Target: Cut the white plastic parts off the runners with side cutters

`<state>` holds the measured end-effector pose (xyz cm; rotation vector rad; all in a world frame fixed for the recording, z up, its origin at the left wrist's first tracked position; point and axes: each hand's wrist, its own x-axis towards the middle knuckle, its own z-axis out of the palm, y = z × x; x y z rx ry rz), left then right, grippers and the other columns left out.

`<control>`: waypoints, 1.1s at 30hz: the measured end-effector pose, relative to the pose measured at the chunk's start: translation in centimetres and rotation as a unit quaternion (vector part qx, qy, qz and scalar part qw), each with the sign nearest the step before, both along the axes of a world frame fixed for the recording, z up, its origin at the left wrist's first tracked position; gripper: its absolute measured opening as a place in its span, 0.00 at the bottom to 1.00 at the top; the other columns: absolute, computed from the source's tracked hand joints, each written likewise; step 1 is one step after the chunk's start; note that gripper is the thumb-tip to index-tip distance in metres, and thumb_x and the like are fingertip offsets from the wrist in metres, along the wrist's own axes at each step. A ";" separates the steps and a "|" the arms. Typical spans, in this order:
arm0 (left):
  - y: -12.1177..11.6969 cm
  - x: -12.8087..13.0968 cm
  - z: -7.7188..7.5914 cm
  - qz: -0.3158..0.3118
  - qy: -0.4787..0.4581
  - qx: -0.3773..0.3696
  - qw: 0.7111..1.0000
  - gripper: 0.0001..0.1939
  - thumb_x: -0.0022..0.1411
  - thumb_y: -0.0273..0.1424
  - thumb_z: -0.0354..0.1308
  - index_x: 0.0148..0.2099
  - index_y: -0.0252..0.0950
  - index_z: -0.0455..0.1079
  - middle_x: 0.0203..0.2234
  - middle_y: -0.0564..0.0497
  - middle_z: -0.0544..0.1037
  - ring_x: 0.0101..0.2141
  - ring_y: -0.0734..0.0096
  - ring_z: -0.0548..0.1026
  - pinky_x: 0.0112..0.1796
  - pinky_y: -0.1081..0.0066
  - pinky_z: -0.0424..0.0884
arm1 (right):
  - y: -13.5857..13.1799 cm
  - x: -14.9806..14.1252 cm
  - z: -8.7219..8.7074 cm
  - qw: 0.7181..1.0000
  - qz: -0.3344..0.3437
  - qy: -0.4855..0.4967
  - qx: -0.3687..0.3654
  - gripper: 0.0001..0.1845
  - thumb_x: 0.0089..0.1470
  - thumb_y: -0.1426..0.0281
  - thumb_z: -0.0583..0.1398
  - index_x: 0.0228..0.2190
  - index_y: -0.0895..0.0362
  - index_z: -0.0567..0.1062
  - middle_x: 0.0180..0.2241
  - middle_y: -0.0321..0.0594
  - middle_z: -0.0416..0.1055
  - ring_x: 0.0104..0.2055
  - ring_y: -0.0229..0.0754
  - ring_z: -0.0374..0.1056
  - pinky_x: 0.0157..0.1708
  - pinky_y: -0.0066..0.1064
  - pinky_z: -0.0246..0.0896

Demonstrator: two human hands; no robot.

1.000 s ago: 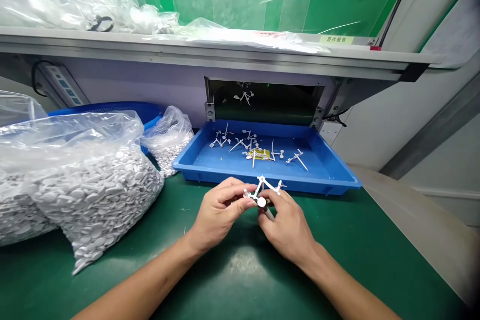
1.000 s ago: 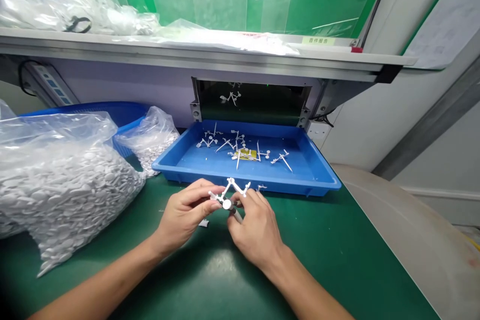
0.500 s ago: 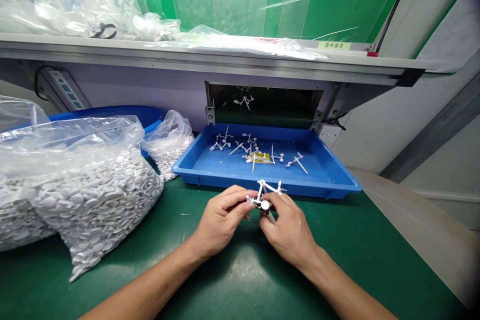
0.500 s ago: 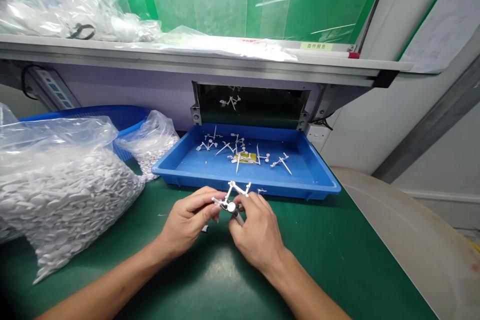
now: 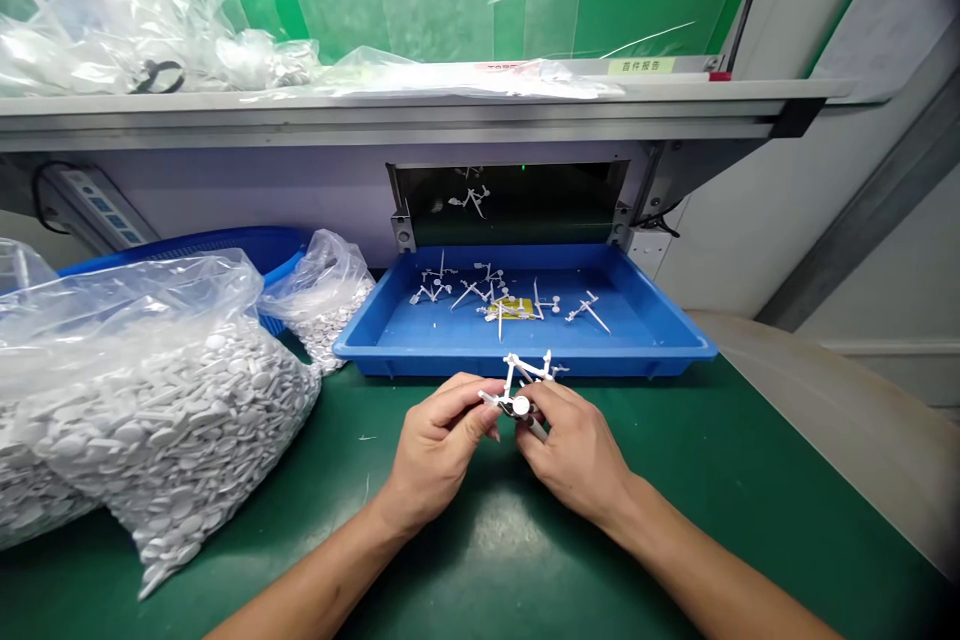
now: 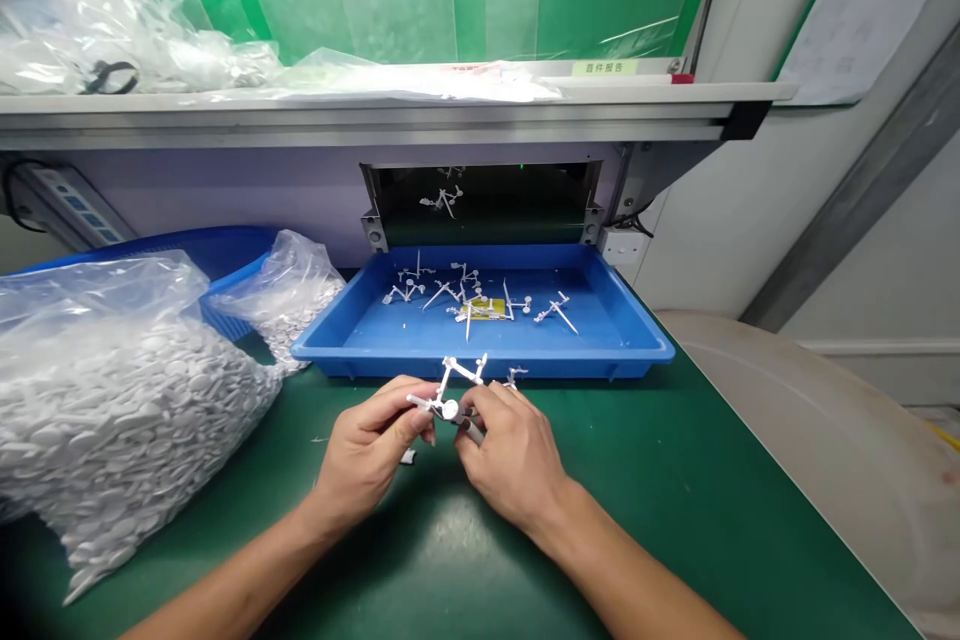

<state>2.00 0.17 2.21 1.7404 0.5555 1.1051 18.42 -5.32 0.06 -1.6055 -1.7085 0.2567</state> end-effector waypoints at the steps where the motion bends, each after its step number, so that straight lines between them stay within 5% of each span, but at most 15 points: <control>1: 0.0 0.0 0.0 0.003 0.001 0.001 1.000 0.10 0.63 0.27 0.59 0.46 0.35 0.77 0.37 0.47 0.75 0.27 0.75 0.73 0.31 0.74 0.73 | 0.0 0.0 0.0 1.000 0.001 0.001 0.001 0.06 0.51 0.75 0.57 0.32 0.53 0.72 0.30 0.35 0.68 0.33 0.41 0.63 0.36 0.31 0.57; 22: 0.1 0.3 -0.2 0.010 0.005 0.012 1.000 0.09 0.63 0.28 0.59 0.44 0.36 0.76 0.38 0.48 0.74 0.28 0.74 0.73 0.31 0.74 0.73 | 0.0 0.1 0.1 1.000 0.010 0.028 0.000 0.07 0.49 0.76 0.57 0.30 0.53 0.73 0.30 0.35 0.72 0.33 0.40 0.65 0.34 0.29 0.56; 33: 1.1 0.7 -1.5 -0.016 0.042 -0.105 0.994 0.16 0.65 0.36 0.56 0.51 0.35 0.73 0.30 0.50 0.73 0.30 0.71 0.73 0.38 0.70 0.72 | 1.0 -0.5 -0.4 0.960 0.047 0.268 -0.070 0.11 0.56 0.65 0.55 0.27 0.57 0.72 0.24 0.32 0.68 0.27 0.36 0.61 0.28 0.25 0.55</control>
